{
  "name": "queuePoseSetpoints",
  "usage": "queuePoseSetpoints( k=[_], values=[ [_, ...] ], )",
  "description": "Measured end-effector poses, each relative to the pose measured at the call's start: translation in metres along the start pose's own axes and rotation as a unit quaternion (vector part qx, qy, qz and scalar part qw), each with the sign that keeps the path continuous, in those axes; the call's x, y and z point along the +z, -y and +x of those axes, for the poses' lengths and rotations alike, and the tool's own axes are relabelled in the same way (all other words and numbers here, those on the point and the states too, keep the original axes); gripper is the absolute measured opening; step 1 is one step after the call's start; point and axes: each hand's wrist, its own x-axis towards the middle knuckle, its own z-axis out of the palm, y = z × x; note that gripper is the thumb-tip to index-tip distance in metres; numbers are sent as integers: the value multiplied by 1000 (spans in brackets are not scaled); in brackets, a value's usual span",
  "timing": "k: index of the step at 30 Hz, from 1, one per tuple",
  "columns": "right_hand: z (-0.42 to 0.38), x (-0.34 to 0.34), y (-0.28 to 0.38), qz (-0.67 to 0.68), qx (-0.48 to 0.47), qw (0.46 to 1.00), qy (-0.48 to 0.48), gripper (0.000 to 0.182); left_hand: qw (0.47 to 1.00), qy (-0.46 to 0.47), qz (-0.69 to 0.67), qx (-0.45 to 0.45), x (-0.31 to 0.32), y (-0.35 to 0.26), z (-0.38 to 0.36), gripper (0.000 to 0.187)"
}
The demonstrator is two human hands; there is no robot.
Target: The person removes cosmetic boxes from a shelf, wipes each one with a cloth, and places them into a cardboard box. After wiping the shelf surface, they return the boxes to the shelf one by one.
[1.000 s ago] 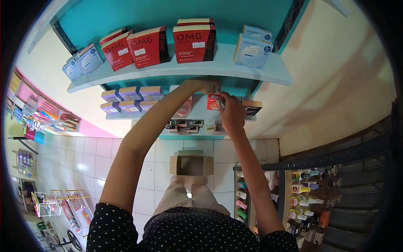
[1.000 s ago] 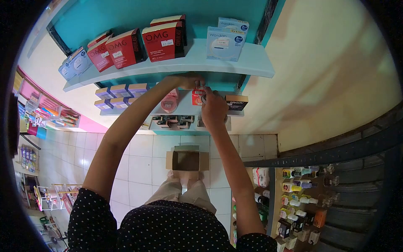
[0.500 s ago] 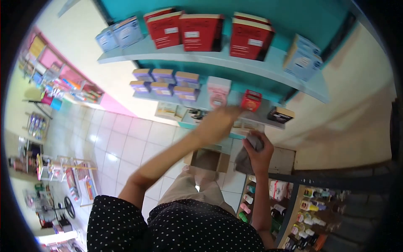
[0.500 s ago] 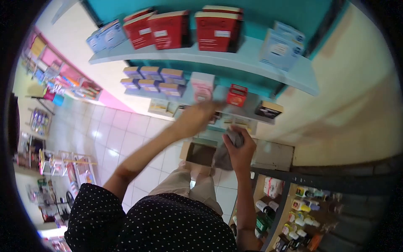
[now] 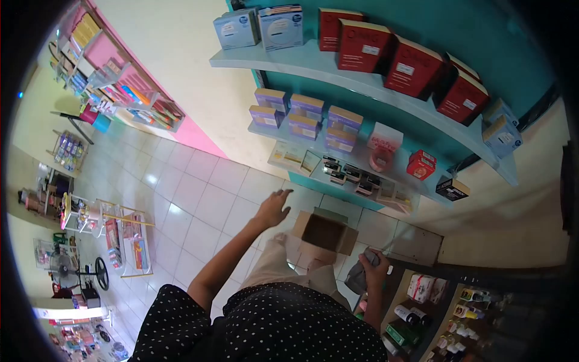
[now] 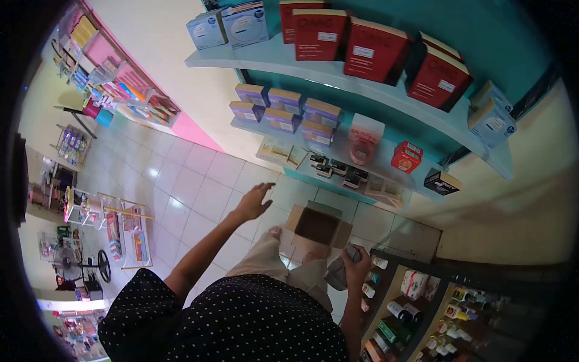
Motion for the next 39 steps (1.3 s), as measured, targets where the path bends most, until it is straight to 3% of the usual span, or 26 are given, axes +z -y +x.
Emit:
queuePoseSetpoints(
  k=[2,7,11,14,16,19,26,28,35,39],
  values=[
    [-7,16,3,4,17,999,-39,32,997,-35,68,-1,-15,24,22,52],
    [-36,66,10,72,51,992,-96,25,995,1,100,32,-40,79,87,59],
    [-74,110,30,72,107,984,-123,21,990,-42,111,82,-42,103,118,64],
    [-101,134,27,91,158,972,-146,22,992,0,98,75,-45,117,137,73],
    [-115,147,24,94,172,968,-156,22,980,29,156,117,-42,125,155,79],
    [-126,160,24,80,214,962,-152,23,971,85,123,186,-32,132,181,82],
    [-134,174,18,23,221,963,-151,23,946,201,170,188,3,141,209,81],
    [-139,176,14,12,233,960,-152,23,953,227,138,145,1,148,211,75],
    [-156,187,-1,-18,277,951,-138,25,953,167,185,170,-2,180,208,69],
    [-158,189,-2,-9,297,945,-139,25,951,240,167,105,-11,167,213,64]
  ],
)
